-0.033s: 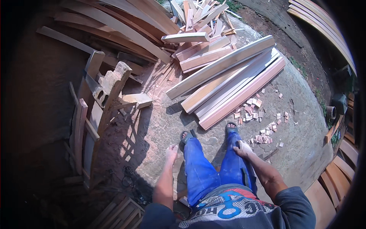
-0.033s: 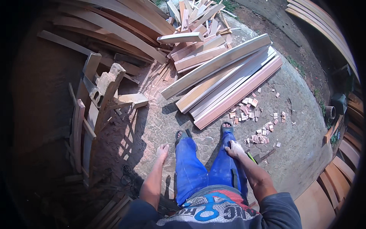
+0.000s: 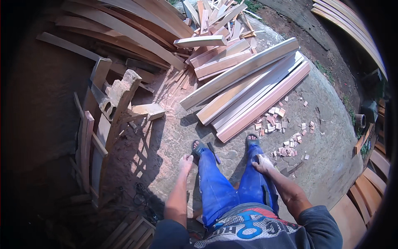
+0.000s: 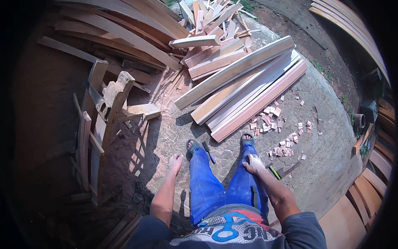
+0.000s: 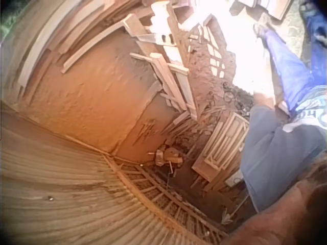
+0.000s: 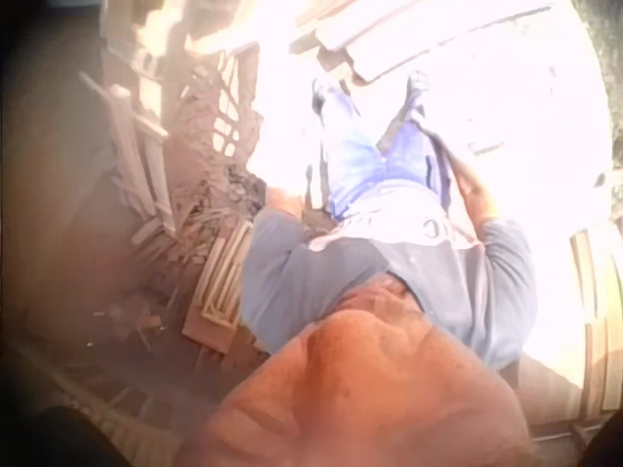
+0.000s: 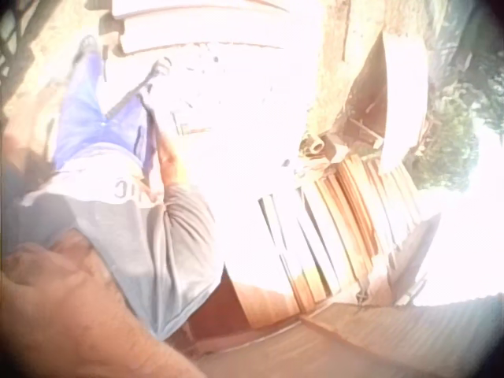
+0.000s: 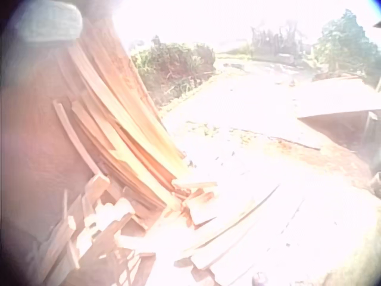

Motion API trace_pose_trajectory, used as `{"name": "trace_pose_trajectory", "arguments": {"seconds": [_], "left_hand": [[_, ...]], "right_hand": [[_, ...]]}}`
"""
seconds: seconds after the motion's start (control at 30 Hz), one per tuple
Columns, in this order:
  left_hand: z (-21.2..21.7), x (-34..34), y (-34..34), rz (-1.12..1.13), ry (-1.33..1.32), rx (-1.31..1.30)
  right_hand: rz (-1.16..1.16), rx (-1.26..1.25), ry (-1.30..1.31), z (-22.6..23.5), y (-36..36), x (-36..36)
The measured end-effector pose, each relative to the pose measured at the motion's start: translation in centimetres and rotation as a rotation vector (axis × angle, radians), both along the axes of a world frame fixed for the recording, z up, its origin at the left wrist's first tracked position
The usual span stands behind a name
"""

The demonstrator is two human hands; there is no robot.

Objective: The person selects wooden planks, places them on a makeshift workbench, and uses a hand saw and hammer to cut and assemble the pieces. The person repeatedly adjusts the wood and tools while working on the ground.

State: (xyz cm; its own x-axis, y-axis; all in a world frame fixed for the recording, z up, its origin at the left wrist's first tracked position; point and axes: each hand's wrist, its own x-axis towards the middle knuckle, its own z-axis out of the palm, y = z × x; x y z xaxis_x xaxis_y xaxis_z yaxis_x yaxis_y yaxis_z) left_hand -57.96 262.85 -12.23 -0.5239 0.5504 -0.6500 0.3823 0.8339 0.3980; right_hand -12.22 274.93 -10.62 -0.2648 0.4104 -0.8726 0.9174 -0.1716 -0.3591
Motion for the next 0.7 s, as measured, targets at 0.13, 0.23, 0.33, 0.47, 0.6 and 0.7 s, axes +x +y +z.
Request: {"name": "trace_pose_trajectory", "arguments": {"seconds": [0.13, 0.23, 0.33, 0.47, 0.6, 0.7], "left_hand": [[-7.6, -4.8, 14.2, -0.255, 0.017, 0.003], [-15.0, -7.8, 23.9, -0.451, 0.062, 0.025], [-21.8, -10.0, 31.6, -0.602, 0.189, -0.023], [-27.3, -12.1, 41.1, -0.739, 0.205, -0.004], [-35.5, -14.2, 44.3, -0.869, 0.306, 0.068], [-36.6, -11.2, 44.3, -0.805, 0.116, -0.190]], "right_hand": [[0.022, 0.036, -0.063, -2.3, -0.3, -4.2], [-0.104, 0.080, -0.121, -4.7, -1.5, -7.5], [-0.220, 0.062, -0.211, -5.4, -4.1, -10.9], [-0.268, 0.010, -0.336, -5.2, -8.0, -13.9], [-0.265, -0.029, -0.385, -7.7, -8.4, -14.7], [-0.283, 0.001, -0.395, -7.7, -8.0, -14.3]]}}
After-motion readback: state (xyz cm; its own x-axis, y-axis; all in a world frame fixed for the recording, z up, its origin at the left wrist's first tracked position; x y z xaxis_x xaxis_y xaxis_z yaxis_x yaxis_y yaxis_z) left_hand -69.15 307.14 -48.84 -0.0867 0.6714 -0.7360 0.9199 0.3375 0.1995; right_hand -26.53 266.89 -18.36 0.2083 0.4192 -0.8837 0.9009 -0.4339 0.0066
